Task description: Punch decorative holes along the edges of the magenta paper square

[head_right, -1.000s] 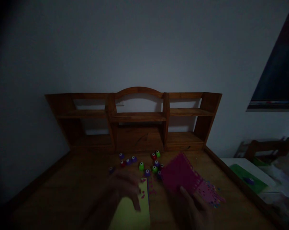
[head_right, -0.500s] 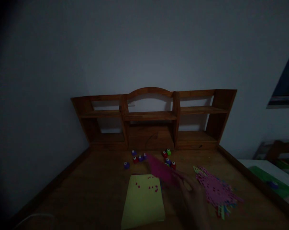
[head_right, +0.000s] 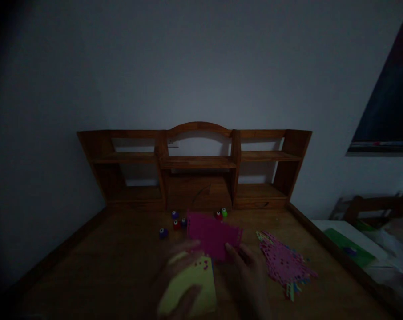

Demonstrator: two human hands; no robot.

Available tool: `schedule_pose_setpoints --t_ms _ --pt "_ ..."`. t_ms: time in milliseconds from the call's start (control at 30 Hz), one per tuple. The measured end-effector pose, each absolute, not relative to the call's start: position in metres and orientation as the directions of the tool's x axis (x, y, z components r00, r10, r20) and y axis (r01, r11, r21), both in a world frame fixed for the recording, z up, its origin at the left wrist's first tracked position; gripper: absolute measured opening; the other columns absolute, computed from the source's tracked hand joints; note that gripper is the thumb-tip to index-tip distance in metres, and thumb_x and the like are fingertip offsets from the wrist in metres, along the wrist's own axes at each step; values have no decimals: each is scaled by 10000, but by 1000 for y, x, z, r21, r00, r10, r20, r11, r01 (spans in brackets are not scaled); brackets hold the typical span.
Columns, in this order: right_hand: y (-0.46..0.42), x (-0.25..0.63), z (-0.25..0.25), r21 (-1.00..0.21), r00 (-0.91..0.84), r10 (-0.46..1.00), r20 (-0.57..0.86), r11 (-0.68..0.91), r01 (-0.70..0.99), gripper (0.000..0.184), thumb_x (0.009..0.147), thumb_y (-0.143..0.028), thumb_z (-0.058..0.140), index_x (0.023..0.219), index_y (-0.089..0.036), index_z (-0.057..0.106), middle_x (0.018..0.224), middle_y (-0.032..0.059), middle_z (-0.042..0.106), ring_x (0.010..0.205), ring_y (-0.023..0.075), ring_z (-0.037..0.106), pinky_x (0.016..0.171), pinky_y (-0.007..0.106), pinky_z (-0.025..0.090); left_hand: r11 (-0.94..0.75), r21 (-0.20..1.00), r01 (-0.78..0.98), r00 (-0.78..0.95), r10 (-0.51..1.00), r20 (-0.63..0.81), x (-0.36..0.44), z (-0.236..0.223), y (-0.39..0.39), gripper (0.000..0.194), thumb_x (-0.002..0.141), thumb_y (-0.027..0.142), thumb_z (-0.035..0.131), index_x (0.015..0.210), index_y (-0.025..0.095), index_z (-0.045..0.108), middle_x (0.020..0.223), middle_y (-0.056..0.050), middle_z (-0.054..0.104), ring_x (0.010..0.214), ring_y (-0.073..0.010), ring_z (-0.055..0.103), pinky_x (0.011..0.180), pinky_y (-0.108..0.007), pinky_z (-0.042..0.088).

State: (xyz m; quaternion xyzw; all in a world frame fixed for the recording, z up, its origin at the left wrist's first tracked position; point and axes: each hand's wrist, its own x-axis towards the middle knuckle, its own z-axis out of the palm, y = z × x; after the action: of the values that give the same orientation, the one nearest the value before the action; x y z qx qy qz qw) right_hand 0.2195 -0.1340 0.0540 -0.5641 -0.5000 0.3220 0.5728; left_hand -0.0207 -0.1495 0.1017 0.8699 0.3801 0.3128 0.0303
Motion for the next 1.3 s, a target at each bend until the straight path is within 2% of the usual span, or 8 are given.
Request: schedule_pose_setpoints --t_ms 167,233,333,433,633,767,933,1300 --pt "-122 215 48 -798 15 865 501 455 395 212 893 -341 594 951 -255 779 1033 97 732 1051 287 644 963 474 507 -611 303 731 249 653 716 -54 95 -120 487 920 280 533 1390 364 438 1356 -32 558 1338 -271 438 1042 -507 457" --pt "-115 212 42 -690 -119 811 573 555 464 247 903 -264 578 1081 -309 742 1235 82 668 1201 284 565 1031 518 452 -673 214 708 339 589 734 -72 83 -120 516 872 324 594 1366 399 463 1393 -10 544 1354 -287 423 1081 -523 412" --pt "-110 210 29 -511 -321 773 547 612 603 455 889 -179 568 1315 -339 589 1449 65 507 1345 285 439 1081 547 397 -782 41 622 574 491 655 -92 53 -126 581 820 357 638 1377 338 473 1418 -32 538 1355 -303 424 1118 -529 362" --pt "-119 209 15 -325 -461 748 477 638 698 664 865 -168 586 1475 -321 373 1555 66 357 1422 304 328 1116 557 352 -786 -130 604 714 461 527 -95 20 -131 549 836 170 562 1375 240 484 1383 -58 576 1312 -252 477 1086 -434 413" --pt "-152 207 -2 -176 -617 684 389 713 679 592 939 -232 548 1488 -315 342 1514 25 432 1380 232 418 1123 428 403 -730 -111 674 707 593 386 -77 -19 -140 466 830 26 458 1242 202 584 1249 -54 655 1132 -209 587 964 -323 487" --pt "-153 200 -7 -210 -613 667 424 731 650 438 939 -248 562 1374 -275 517 1385 43 578 1282 240 531 1056 406 481 -705 -25 709 676 669 307 -67 -18 -141 414 839 25 434 1175 203 598 1180 -69 662 1064 -217 597 914 -338 496" --pt "-140 188 0 -422 -590 715 375 698 578 240 945 -211 557 1153 -271 660 1139 30 692 1091 210 628 979 369 504 -732 11 681 715 668 208 -60 -6 -137 294 846 12 430 975 203 611 985 -35 665 862 -193 601 705 -288 491" --pt "-122 184 20 -670 -595 784 178 540 510 21 894 -200 624 891 -205 643 930 9 657 850 162 606 758 259 444 -738 323 592 718 665 205 -62 16 -117 195 981 239 454 947 225 645 973 -19 602 882 -158 539 784 -292 428"
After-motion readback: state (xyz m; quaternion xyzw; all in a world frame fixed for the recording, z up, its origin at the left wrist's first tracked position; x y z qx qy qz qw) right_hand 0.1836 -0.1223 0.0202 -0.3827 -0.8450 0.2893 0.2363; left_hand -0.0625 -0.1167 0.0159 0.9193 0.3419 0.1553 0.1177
